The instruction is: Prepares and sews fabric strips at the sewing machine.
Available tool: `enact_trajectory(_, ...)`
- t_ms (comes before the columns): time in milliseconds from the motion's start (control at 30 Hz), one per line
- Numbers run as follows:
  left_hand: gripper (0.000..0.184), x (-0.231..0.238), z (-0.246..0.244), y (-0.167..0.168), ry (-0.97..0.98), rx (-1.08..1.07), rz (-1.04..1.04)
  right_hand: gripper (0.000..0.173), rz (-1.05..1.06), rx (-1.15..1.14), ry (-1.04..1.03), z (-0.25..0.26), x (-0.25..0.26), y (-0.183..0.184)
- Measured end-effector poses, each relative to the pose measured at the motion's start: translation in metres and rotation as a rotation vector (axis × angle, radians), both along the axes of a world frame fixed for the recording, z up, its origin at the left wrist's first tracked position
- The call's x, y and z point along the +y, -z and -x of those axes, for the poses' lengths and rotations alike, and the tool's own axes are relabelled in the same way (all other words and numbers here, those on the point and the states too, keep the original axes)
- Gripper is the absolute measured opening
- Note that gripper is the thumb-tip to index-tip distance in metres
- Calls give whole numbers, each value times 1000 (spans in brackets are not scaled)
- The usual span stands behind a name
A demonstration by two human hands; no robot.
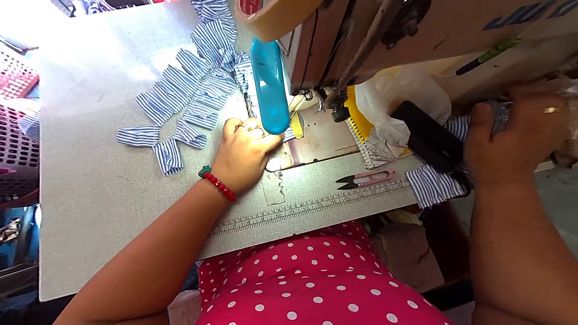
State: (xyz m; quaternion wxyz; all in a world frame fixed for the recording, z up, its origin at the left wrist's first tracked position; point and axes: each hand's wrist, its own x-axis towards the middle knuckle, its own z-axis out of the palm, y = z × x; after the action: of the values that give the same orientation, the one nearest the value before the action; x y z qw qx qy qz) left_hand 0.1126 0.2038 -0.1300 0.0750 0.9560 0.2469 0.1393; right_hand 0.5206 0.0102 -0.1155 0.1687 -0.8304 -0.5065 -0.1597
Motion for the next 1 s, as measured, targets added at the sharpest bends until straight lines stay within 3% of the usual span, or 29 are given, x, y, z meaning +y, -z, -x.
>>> enact_trajectory(67,39,0,0,0,1,-4,8,60,12,-1,10,3,1,1)
enact_trajectory(233,38,1,1,1,0,-10,5,66,166,24,20,1,10,-4)
enact_trajectory(333,38,0,0,-1,-1,1,12,56,57,22,53,10,10,-16)
enact_trajectory(400,38,0,0,-1,-4,7,14,46,-120,-49,-62,43,14,-20)
enact_trajectory(500,40,-1,1,-2,-2,17,20,30,-223,-37,-460,127,33,-20)
enact_trajectory(567,39,0,0,-3,-1,6,18,35,-128,76,-681,171,56,-13)
enact_trajectory(633,38,0,0,-2,-1,-2,10,39,8,85,-749,192,78,-4)
enact_trajectory(767,38,0,1,-1,-2,-8,13,45,205,94,-732,197,93,9)
enact_trajectory(1000,38,2,2,0,2,-17,52,47,248,96,-725,197,93,9)
